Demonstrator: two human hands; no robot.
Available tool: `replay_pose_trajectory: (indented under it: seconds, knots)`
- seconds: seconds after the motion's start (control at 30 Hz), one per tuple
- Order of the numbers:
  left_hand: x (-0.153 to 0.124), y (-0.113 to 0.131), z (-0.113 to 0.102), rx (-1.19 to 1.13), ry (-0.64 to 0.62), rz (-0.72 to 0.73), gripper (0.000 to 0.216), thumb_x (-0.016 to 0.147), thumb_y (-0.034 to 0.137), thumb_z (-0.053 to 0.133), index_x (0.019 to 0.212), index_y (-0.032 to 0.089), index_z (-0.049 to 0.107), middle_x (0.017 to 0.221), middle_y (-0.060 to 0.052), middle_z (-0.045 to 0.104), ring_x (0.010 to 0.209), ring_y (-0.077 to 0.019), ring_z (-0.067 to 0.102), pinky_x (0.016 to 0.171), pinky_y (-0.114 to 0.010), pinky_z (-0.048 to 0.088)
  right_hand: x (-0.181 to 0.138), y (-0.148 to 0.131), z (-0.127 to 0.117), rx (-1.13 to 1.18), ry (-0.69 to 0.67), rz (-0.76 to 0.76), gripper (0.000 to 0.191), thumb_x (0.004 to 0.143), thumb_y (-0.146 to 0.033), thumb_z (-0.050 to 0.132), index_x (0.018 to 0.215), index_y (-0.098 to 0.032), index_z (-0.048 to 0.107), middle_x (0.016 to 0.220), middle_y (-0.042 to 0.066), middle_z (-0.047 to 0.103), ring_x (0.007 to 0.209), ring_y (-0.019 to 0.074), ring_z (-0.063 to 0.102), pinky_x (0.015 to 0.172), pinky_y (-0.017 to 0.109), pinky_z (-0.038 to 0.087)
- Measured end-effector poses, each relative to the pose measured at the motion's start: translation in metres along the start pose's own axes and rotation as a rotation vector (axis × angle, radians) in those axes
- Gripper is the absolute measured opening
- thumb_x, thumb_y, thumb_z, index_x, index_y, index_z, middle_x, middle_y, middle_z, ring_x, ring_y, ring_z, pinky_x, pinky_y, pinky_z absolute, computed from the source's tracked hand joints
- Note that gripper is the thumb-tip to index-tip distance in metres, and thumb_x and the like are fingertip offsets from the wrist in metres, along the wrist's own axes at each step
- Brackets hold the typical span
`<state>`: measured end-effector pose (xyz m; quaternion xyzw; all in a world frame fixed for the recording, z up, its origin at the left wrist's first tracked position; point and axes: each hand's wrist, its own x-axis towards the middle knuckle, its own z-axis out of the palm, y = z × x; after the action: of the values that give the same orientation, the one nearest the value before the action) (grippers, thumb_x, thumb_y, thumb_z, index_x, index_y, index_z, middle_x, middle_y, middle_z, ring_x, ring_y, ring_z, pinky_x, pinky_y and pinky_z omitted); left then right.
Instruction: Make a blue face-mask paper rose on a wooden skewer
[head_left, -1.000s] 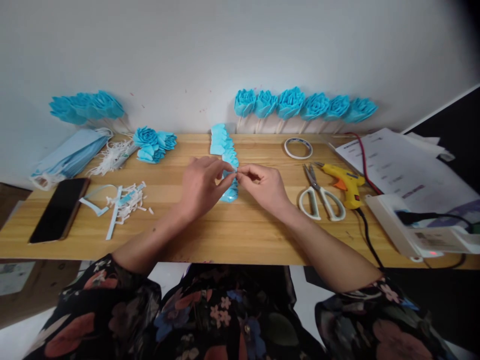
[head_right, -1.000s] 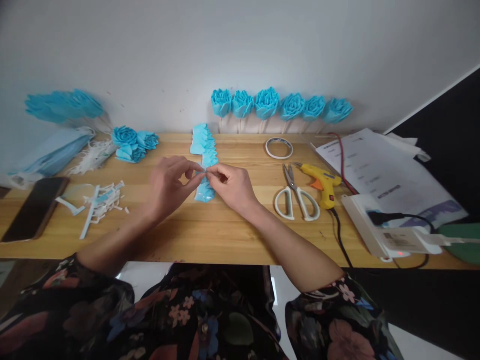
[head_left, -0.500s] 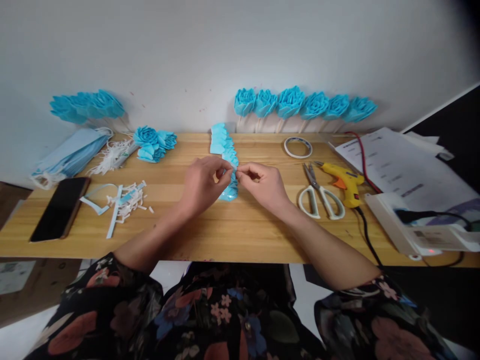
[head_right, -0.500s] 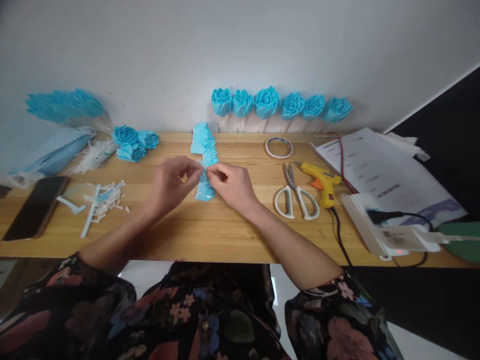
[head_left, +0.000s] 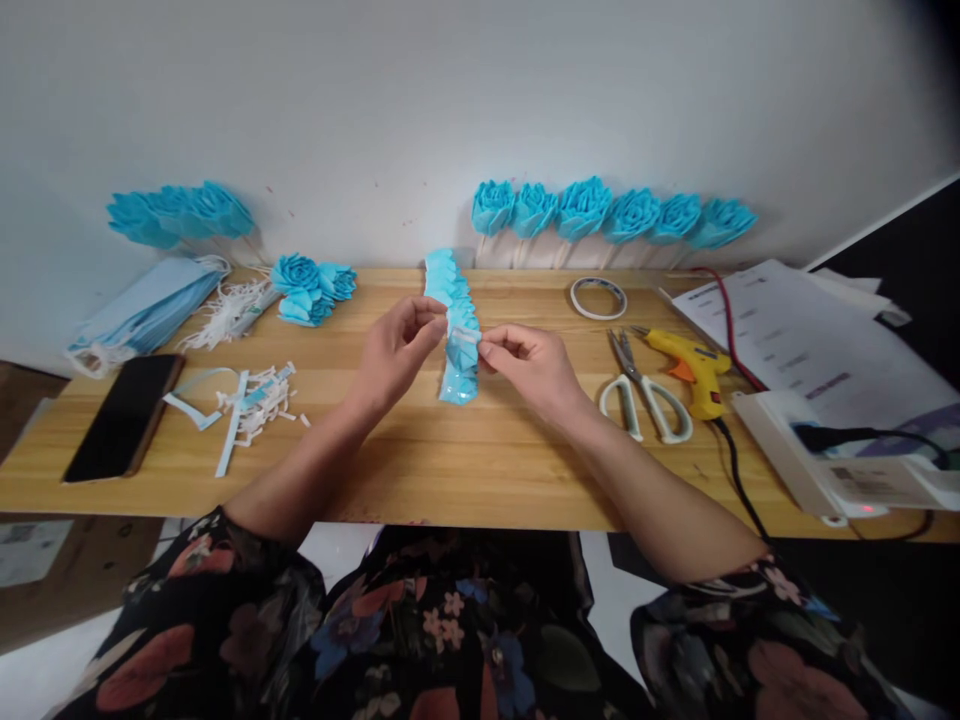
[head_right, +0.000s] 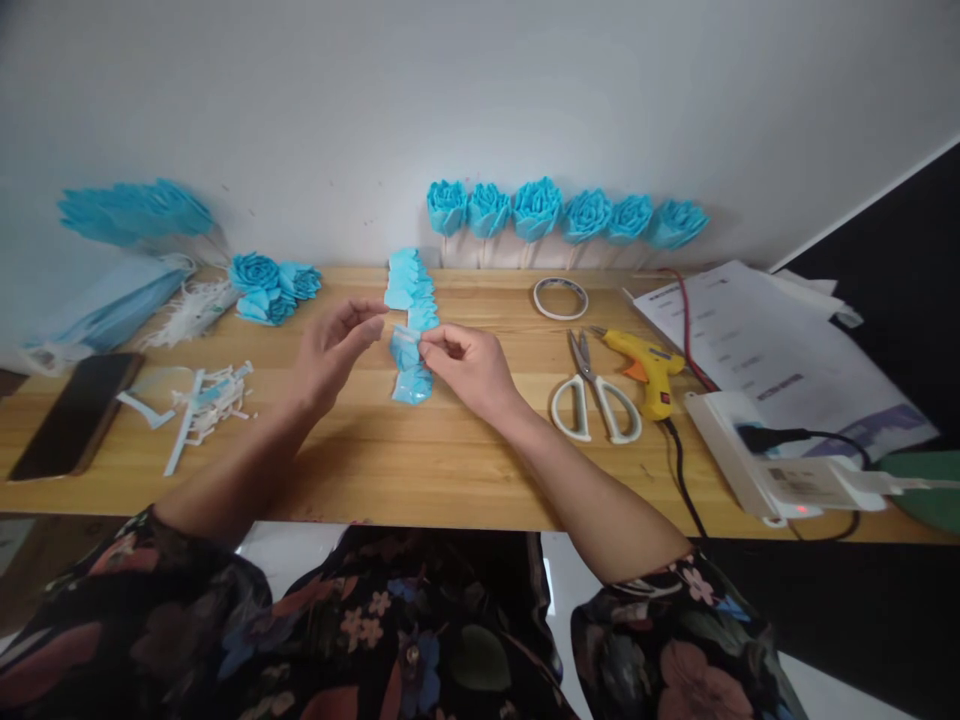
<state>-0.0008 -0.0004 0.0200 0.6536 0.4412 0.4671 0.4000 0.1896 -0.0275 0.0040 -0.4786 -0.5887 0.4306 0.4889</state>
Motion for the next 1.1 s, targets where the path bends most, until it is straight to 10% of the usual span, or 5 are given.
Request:
replay_pose_trajectory:
  seconds: [0.17,1.1]
  knots:
    - [0.003,-0.004,-0.002,-0.106,-0.201,-0.177,0.031,0.076,0.047,0.072,0.08,0.017,0.067,0.072,-0.001,0.063,0.067,-0.0137,0.054,0.065,-0.028,0.044,0.0,-0.001,0.0,0.056,-0.046,0.033,0.018,0.078,-0.036,0.069,0.079,-0.018,0.071,0.067,-0.001,0.066,0.064,0.0129,0.059,0.065,0.027,0.048]
    - [0.001,-0.002,-0.004,-0.128,-0.211,-0.24,0.025,0.068,0.04,0.075,0.067,0.017,0.067,0.065,0.0,0.063,0.064,-0.0129,0.053,0.067,-0.027,0.044,0.005,0.0,-0.008,0.077,-0.164,0.099,0.014,0.076,-0.032,0.069,0.078,-0.018,0.073,0.069,0.0,0.069,0.066,0.0131,0.061,0.068,0.028,0.05]
